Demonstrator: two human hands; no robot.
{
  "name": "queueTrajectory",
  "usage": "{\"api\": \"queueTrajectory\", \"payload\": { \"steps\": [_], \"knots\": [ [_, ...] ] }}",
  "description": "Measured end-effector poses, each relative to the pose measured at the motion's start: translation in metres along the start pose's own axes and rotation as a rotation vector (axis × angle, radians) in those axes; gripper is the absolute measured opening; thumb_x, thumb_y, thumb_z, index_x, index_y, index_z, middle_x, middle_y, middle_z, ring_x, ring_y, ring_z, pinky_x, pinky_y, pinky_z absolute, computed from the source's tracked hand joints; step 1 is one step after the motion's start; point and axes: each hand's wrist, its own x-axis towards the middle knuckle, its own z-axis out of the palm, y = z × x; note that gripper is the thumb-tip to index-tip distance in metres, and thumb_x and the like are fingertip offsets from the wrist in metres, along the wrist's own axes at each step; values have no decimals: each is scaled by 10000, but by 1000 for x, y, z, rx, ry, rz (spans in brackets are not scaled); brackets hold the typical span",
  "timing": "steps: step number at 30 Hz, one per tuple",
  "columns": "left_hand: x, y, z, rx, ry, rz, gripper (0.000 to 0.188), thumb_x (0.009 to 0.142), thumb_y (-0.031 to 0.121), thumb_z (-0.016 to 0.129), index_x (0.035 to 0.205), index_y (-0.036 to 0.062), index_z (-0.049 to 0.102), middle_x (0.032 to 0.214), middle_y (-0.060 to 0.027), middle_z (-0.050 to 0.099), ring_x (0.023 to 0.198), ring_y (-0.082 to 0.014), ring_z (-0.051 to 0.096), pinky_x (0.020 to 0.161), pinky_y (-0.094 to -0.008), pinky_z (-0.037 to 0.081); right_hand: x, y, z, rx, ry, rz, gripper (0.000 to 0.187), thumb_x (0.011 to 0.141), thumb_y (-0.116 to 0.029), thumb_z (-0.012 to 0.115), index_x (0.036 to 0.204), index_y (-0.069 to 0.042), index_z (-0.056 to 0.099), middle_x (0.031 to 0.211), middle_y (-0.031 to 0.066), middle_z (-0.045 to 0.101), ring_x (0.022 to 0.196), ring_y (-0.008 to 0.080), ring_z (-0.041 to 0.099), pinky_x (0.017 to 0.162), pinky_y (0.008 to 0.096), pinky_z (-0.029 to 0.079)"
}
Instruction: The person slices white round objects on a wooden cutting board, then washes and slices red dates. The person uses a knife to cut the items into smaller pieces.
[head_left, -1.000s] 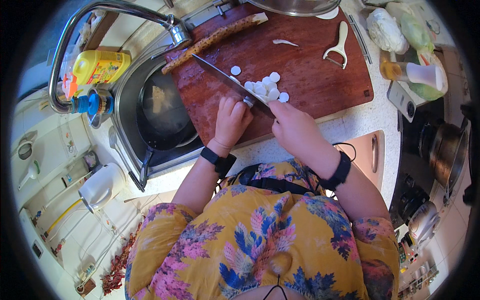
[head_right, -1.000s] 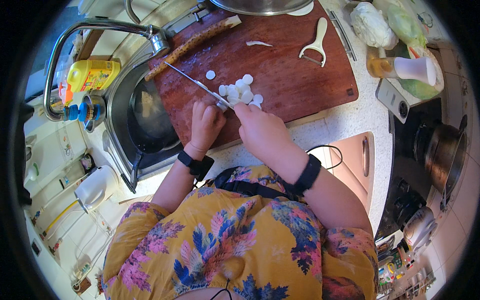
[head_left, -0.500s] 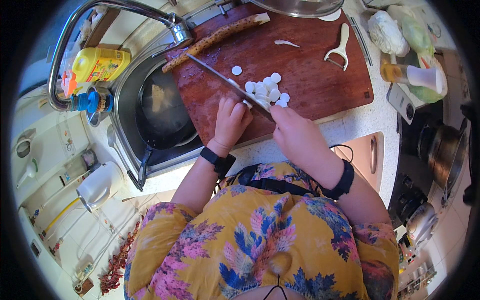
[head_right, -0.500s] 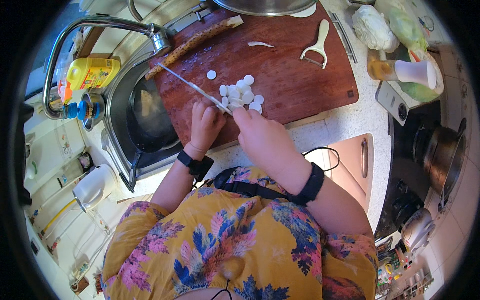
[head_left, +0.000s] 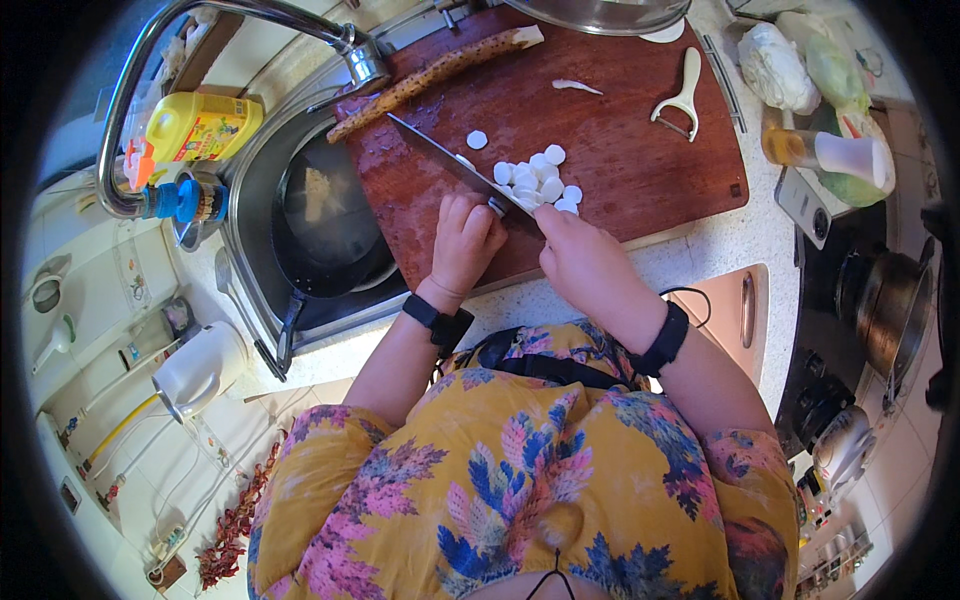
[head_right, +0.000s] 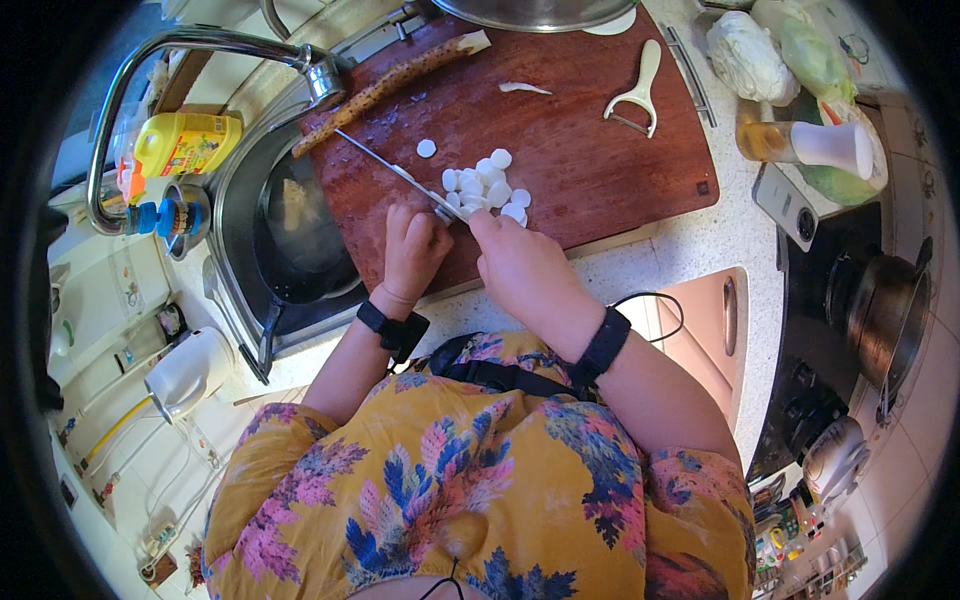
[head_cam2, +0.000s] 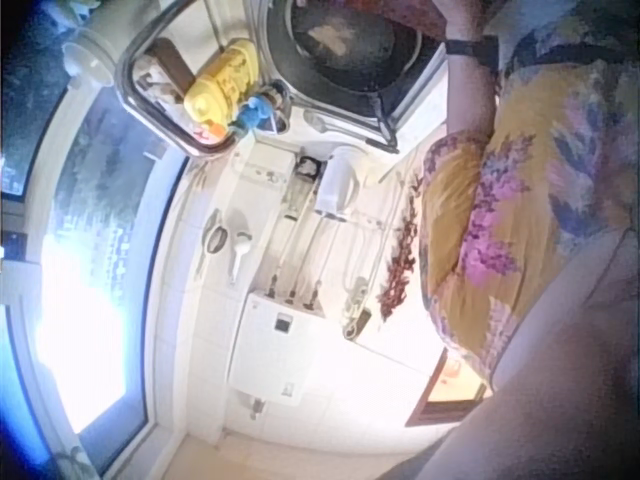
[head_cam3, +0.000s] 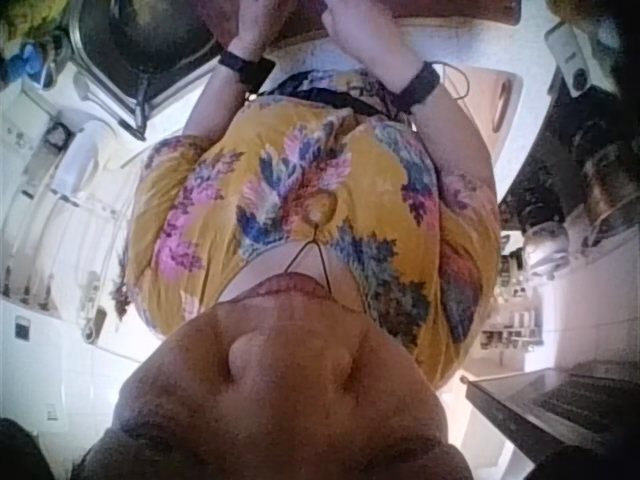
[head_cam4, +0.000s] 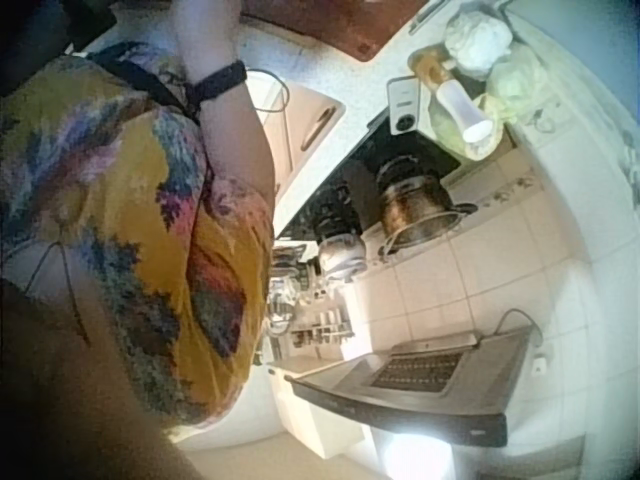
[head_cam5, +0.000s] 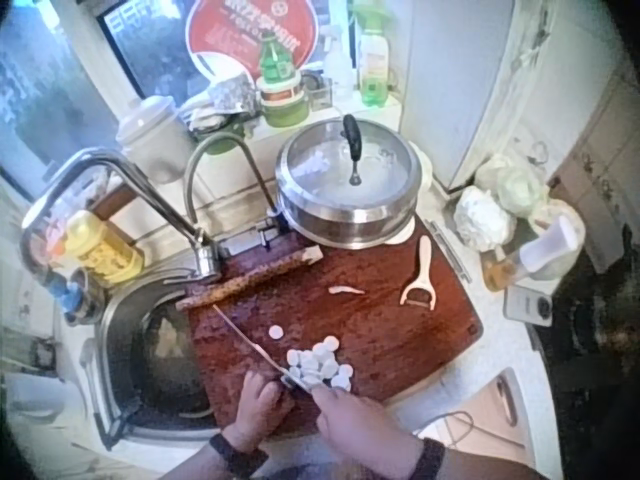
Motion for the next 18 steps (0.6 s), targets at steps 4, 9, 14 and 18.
{"api": "queueTrajectory", "payload": {
  "steps": [4, 9, 14, 18],
  "knots": [
    [-5, 2, -5, 62, 12, -32, 220, 692, 14, 688, 846, 54, 537, 908, -128, 543, 844, -332, 523, 714, -407, 464, 3, 6, 8, -21, 25, -13, 216, 841, -94, 552, 1035, -51, 466, 901, 198, 632, 793, 410, 642, 683, 521, 526],
    [-11, 4, -3, 68, 51, -60, 226, 703, -11, 677, 856, 45, 520, 879, -136, 532, 820, -340, 513, 703, -417, 441, 0, 8, 6, -4, 0, -33, 266, 836, -90, 549, 1086, -50, 469, 896, 206, 635, 833, 411, 640, 703, 526, 523],
    [-10, 7, 3, 73, 51, -107, 215, 705, 10, 674, 865, 55, 538, 877, -136, 524, 820, -336, 509, 709, -409, 455, 2, 12, 0, 86, -137, -75, 416, 828, -60, 546, 1233, -32, 459, 969, 251, 629, 907, 439, 617, 776, 516, 505],
    [-9, 10, 7, 85, 74, -82, 220, 698, 10, 672, 864, 58, 537, 871, -136, 520, 822, -338, 509, 706, -411, 455, 5, 18, -3, 136, -131, -90, 448, 826, -53, 555, 1264, -26, 466, 999, 270, 624, 934, 453, 605, 800, 503, 496]
  ]
}}
